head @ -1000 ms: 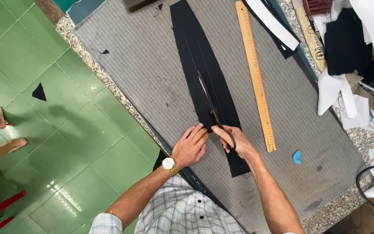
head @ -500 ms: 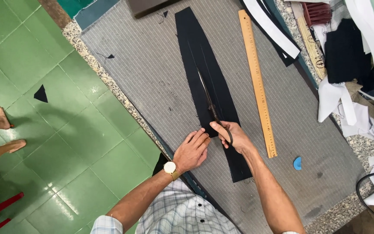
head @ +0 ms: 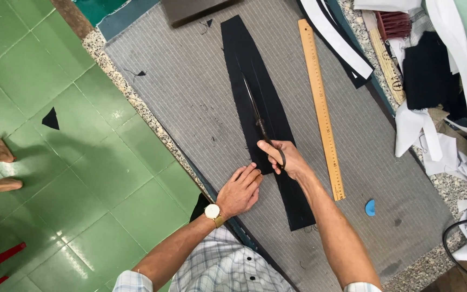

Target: The person measures and marks a long strip of black fabric using a wooden ruler and blue chalk. They then use shears to cut the fabric along the marked lines, producing a narrower strip.

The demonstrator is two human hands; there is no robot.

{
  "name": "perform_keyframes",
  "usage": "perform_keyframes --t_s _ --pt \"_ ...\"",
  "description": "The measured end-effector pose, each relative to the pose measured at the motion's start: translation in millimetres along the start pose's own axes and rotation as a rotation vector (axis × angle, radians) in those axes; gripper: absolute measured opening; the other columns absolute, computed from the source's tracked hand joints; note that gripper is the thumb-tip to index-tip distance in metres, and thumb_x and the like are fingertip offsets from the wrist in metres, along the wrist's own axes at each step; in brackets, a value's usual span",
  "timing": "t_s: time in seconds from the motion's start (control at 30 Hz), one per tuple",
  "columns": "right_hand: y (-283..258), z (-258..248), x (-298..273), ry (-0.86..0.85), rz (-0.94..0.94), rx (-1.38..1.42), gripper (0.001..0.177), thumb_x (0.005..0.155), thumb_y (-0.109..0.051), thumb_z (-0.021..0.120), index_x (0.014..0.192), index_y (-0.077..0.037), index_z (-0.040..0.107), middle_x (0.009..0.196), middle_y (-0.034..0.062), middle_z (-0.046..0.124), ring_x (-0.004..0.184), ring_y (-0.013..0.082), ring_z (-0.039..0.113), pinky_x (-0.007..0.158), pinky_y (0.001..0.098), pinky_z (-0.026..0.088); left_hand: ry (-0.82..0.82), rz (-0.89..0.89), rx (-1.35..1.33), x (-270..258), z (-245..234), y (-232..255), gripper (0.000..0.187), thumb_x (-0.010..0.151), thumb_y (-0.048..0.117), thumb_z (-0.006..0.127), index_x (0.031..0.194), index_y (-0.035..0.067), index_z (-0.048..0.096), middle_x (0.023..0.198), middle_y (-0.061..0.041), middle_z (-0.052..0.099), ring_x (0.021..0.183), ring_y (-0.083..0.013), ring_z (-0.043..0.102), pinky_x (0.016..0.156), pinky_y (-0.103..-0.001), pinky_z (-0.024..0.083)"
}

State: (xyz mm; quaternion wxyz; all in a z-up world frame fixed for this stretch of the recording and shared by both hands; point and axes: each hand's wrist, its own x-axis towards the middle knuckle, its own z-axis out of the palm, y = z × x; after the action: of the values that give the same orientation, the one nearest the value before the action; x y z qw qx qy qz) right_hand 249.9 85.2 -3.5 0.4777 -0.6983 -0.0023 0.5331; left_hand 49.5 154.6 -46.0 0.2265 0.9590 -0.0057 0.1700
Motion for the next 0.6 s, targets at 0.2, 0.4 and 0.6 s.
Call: perform_keyframes --t_s 0.2,0.4,0.6 --pt "-39 8 -20 -0.005 0.050 -0.047 0.059 0.093 -0.051 0.072 0.111 0.006 0.070 0.050 0.0059 0.051 0.042 0.0134 0.054 0.030 0.0216 0.048 0.015 -0.001 -0.003 -1 0 0 0.036 0.096 0.019 0.052 0.127 0.001 0.061 0.131 -0.017 0.059 0.137 -0.0335 0.052 0.116 -0.046 0.038" --pt "-59 18 -8 -0.029 0.004 -0.051 0.068 0.093 -0.059 0.068 0.116 0.005 0.069 0.052 0.0054 0.051 0.043 0.0135 0.056 0.032 0.0222 0.051 0.019 0.000 0.009 0 -2 2 0.036 0.095 0.019 0.054 0.126 0.002 0.062 0.131 -0.017 0.059 0.137 -0.0332 0.053 0.116 -0.046 0.039" --pt "-32 10 20 -0.030 -0.055 -0.048 0.049 0.091 -0.041 0.078 0.108 0.004 0.072 0.048 0.0030 0.049 0.036 0.0112 0.050 0.028 0.0199 0.044 -0.011 -0.015 0.001 -1 0 2 0.036 0.096 0.019 0.053 0.127 0.003 0.062 0.130 -0.016 0.059 0.136 -0.0322 0.052 0.116 -0.046 0.038"
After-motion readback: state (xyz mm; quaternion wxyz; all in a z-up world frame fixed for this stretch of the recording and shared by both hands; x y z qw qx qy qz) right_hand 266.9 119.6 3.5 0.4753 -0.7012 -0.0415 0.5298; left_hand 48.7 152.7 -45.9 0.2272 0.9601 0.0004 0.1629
